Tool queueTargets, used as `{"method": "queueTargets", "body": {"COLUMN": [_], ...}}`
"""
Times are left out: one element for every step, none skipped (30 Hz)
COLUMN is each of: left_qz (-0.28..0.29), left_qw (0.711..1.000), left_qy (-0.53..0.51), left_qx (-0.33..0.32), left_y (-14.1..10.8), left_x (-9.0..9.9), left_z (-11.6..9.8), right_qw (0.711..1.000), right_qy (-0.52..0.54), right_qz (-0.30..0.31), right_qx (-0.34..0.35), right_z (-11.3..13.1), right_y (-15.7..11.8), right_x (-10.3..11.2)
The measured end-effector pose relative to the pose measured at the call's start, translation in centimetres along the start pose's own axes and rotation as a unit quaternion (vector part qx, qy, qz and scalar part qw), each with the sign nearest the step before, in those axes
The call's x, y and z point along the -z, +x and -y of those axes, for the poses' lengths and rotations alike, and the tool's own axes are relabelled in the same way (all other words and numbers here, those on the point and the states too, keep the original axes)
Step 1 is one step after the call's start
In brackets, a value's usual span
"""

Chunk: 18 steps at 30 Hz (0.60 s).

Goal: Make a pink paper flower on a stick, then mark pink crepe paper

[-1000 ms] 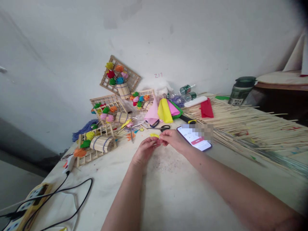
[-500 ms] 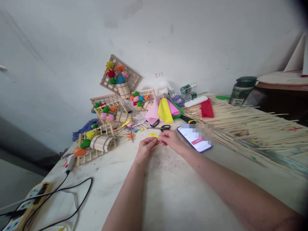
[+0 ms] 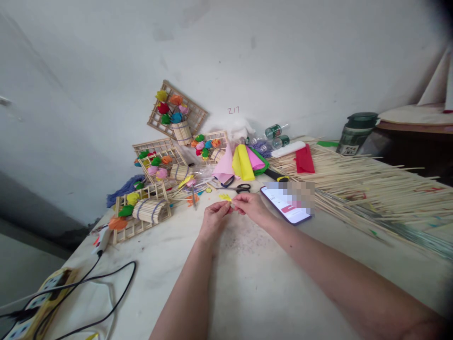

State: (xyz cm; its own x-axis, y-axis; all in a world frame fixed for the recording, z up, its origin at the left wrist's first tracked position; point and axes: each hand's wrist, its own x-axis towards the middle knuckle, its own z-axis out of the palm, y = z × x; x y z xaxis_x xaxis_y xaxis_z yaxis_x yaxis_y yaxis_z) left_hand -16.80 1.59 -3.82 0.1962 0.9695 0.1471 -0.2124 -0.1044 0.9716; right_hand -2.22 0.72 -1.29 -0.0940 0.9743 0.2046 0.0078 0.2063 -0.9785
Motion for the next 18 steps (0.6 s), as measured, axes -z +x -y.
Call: {"method": "queueTargets", "body": {"left_qz": [-0.01, -0.02, -0.031, -0.041, -0.05, -0.058, -0.066, -0.071, -0.074, -0.077, -0.079, -0.08, -0.08, -0.08, -0.079, -0.076, -0.073, -0.069], "left_qw": [1.0, 0.999, 0.998, 0.996, 0.994, 0.992, 0.99, 0.987, 0.984, 0.983, 0.983, 0.984, 0.985, 0.987, 0.989, 0.99, 0.991, 0.992], "left_qy": [0.015, 0.029, 0.042, 0.054, 0.068, 0.083, 0.099, 0.115, 0.128, 0.136, 0.138, 0.134, 0.127, 0.116, 0.106, 0.097, 0.09, 0.083], "left_qx": [-0.014, -0.028, -0.04, -0.052, -0.062, -0.073, -0.082, -0.09, -0.095, -0.096, -0.094, -0.089, -0.082, -0.076, -0.072, -0.069, -0.068, -0.067], "left_y": [0.0, 0.0, 0.0, 0.0, 0.0, 0.0, -0.1, -0.1, -0.1, -0.2, -0.2, -0.2, -0.3, -0.3, -0.3, -0.4, -0.4, -0.4], "left_x": [-0.1, -0.2, -0.3, -0.5, -0.7, -0.8, -1.0, -1.1, -1.2, -1.2, -1.3, -1.3, -1.3, -1.3, -1.3, -1.2, -1.2, -1.2], "left_z": [0.0, -0.1, -0.1, -0.3, -0.4, -0.5, -0.6, -0.8, -0.9, -1.0, -1.0, -1.1, -1.2, -1.2, -1.2, -1.2, -1.1, -1.0], "right_qw": [1.0, 1.0, 1.0, 1.0, 0.999, 0.999, 0.998, 0.997, 0.995, 0.993, 0.99, 0.988, 0.986, 0.984, 0.983, 0.983, 0.983, 0.984], "right_qy": [-0.001, -0.003, -0.007, -0.013, -0.022, -0.034, -0.049, -0.067, -0.086, -0.104, -0.119, -0.132, -0.141, -0.147, -0.151, -0.152, -0.152, -0.15], "right_qz": [-0.003, -0.006, -0.008, -0.011, -0.015, -0.021, -0.029, -0.037, -0.045, -0.053, -0.061, -0.068, -0.074, -0.079, -0.082, -0.082, -0.081, -0.078], "right_qx": [-0.003, -0.008, -0.013, -0.017, -0.018, -0.017, -0.012, -0.002, 0.011, 0.025, 0.037, 0.048, 0.057, 0.062, 0.065, 0.065, 0.063, 0.057], "right_z": [0.0, 0.0, -0.1, -0.2, -0.4, -0.6, -0.8, -1.0, -1.2, -1.4, -1.5, -1.6, -1.6, -1.6, -1.5, -1.4, -1.3, -1.1], "right_y": [0.0, 0.0, 0.0, 0.1, 0.2, 0.3, 0.4, 0.5, 0.6, 0.6, 0.7, 0.7, 0.7, 0.6, 0.5, 0.5, 0.4, 0.3], "right_x": [0.0, 0.0, -0.1, 0.0, 0.0, 0.0, 0.0, 0.1, 0.1, 0.1, 0.1, 0.1, 0.1, 0.1, 0.1, 0.0, 0.0, 0.0]}}
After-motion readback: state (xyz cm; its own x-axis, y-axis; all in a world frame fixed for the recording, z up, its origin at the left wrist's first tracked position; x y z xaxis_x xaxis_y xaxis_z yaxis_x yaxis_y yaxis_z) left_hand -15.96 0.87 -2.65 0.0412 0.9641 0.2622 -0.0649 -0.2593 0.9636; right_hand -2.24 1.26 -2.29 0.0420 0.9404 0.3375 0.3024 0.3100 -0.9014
